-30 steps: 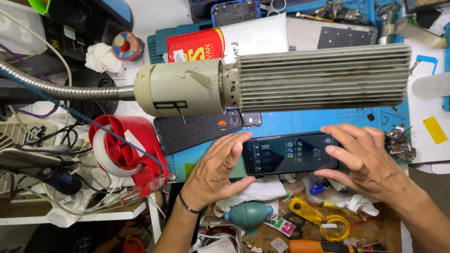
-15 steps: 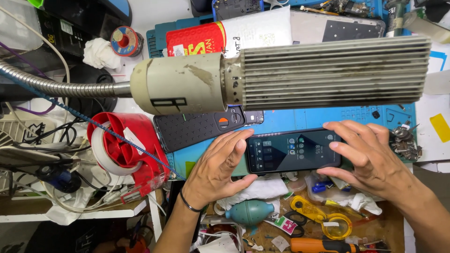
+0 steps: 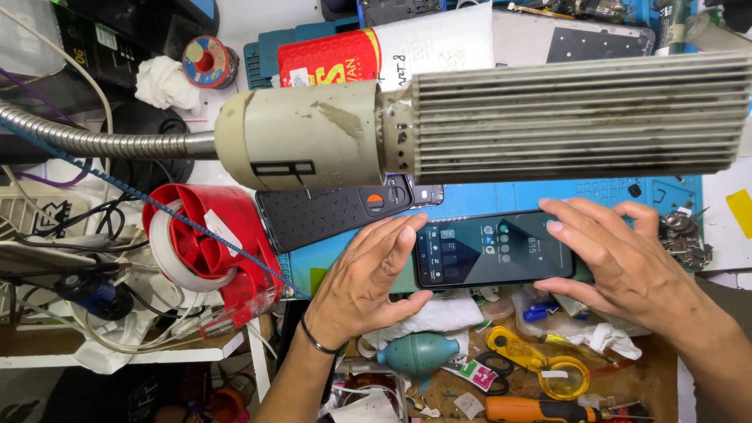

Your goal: Testing the touch screen and user interface functionality of a repaired smartphone at a workstation.

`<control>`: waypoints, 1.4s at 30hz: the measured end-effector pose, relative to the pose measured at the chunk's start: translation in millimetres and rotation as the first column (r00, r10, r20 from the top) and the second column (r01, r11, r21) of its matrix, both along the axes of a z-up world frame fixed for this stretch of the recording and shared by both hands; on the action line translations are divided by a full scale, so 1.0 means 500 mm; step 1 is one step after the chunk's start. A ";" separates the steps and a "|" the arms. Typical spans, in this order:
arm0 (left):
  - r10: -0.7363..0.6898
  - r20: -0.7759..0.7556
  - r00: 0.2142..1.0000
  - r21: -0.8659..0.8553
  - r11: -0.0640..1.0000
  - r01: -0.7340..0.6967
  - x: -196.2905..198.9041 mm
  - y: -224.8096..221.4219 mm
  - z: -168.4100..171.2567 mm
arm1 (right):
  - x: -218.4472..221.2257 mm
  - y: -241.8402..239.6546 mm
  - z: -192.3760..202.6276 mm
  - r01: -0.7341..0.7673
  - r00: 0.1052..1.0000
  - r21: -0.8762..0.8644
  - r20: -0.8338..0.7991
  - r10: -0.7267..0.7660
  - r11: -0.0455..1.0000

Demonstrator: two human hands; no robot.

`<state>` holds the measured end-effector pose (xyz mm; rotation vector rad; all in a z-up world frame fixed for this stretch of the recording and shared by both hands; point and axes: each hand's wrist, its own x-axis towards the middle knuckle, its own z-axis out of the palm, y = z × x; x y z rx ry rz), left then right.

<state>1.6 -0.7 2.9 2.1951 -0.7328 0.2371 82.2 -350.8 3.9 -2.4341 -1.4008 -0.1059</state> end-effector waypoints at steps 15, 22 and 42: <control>0.003 -0.020 1.000 -0.009 1.000 -0.003 0.002 -0.003 0.002 | -0.001 -0.004 -0.013 0.015 0.999 0.022 0.028 -0.015 1.000; 0.002 -0.016 1.000 0.011 1.000 -0.002 0.002 -0.006 0.005 | -0.001 -0.006 -0.020 0.024 1.000 0.049 0.000 -0.024 0.999; 0.053 0.001 0.999 0.155 0.987 -0.052 -0.011 -0.022 0.004 | -0.264 0.080 -0.033 0.764 0.313 0.230 -0.949 -0.034 0.603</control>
